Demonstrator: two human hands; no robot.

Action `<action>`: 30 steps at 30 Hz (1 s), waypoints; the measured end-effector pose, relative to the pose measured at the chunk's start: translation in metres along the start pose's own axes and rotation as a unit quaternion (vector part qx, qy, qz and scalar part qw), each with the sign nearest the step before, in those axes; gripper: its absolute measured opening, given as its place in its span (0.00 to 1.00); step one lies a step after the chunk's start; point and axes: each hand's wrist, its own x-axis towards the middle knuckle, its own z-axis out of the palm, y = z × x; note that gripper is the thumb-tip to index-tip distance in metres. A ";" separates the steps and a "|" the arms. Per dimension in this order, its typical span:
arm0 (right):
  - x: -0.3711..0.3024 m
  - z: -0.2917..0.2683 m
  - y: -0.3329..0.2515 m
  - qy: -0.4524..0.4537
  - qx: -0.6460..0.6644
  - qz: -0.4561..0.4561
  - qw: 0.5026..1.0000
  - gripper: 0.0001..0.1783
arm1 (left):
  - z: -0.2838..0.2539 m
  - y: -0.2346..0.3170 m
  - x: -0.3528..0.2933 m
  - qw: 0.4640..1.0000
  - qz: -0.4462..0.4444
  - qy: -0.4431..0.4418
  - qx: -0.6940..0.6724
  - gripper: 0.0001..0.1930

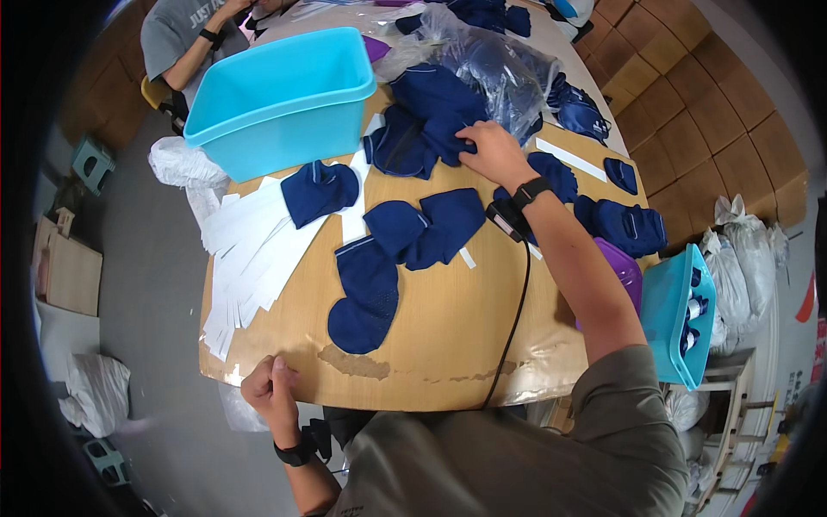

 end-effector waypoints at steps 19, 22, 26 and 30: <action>-0.031 -0.098 -0.009 0.120 0.387 0.181 0.896 0.25 | 0.007 0.003 -0.005 1.000 0.005 0.018 0.000 0.19; -0.043 -0.097 -0.015 -0.058 0.316 0.233 0.918 0.26 | 0.004 0.003 -0.003 1.000 0.007 0.016 0.016 0.19; -0.068 -0.096 -0.033 0.013 0.372 0.230 0.899 0.25 | 0.004 0.014 -0.010 0.999 -0.028 -0.017 -0.013 0.18; -0.079 -0.101 -0.040 0.063 0.224 0.089 0.968 0.22 | 0.021 0.034 -0.025 0.994 -0.021 -0.053 -0.094 0.18</action>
